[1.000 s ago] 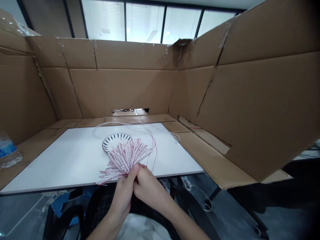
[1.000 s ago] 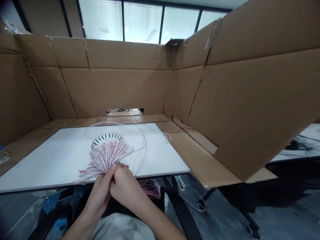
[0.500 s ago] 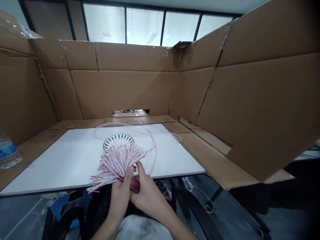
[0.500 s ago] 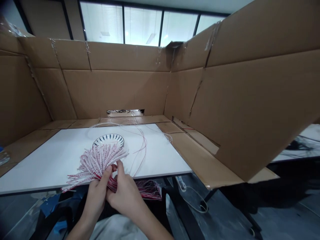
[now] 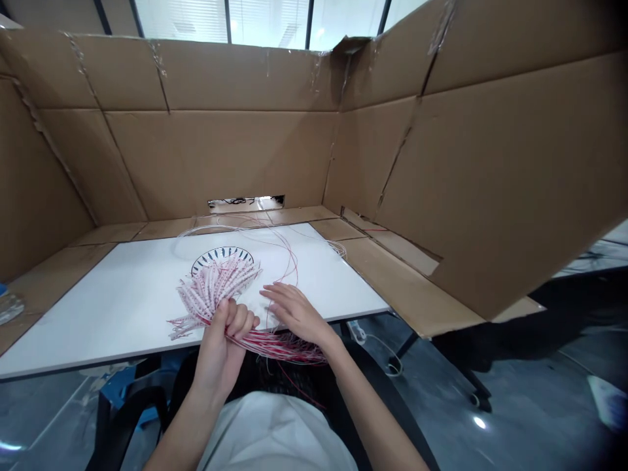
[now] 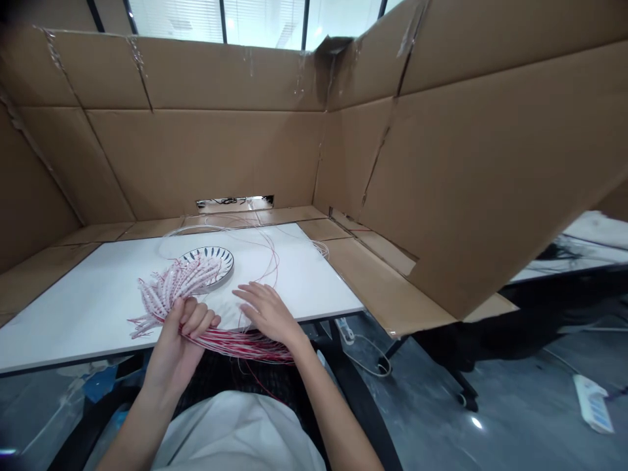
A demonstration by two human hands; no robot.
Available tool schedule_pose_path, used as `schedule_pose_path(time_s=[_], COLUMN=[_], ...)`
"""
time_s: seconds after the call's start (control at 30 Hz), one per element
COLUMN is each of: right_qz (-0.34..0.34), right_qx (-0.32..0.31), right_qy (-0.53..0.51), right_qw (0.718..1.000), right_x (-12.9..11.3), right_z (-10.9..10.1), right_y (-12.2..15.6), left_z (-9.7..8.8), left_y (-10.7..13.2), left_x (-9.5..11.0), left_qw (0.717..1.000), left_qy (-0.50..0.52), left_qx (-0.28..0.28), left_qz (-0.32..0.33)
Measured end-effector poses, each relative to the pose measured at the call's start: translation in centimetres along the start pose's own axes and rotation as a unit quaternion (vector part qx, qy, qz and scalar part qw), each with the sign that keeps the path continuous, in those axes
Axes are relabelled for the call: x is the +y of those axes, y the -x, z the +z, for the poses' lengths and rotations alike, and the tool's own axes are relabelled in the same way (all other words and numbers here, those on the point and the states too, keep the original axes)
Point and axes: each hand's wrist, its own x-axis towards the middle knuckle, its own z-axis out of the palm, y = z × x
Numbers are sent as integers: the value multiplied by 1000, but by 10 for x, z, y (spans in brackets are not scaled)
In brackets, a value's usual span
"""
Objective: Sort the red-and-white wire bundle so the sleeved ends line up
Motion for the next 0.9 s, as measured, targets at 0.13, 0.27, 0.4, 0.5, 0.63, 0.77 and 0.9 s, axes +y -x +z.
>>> schedule_pose_path(time_s=[0.13, 0.27, 0.4, 0.5, 0.63, 0.77, 0.9], right_qz=[28, 64, 73, 80, 111, 161, 164], right_qx=[-116, -137, -154, -160, -137, -61, 58], right_qy=[133, 171, 172, 174, 183, 203, 207], right_qw=[984, 974, 970, 968, 967, 964, 963], right_x=[8, 20, 46, 69, 104, 127, 116], right_z=[11, 13, -1, -15, -29, -36, -39], right_y=[-6, -20, -43, -64, -98, -128, -138], left_z=[1, 8, 13, 15, 18, 17, 12], left_y=[4, 12, 19, 22, 24, 24, 23], left_x=[-4, -10, -14, -18, -21, -22, -13], left_qw=[999, 997, 993, 991, 987, 987, 994], left_qy=[-2, -9, -12, -4, 16, 11, -35], left_qx=[-37, -66, -97, -117, -134, -131, -60], left_qz=[-25, -47, -65, -69, -85, -94, -82])
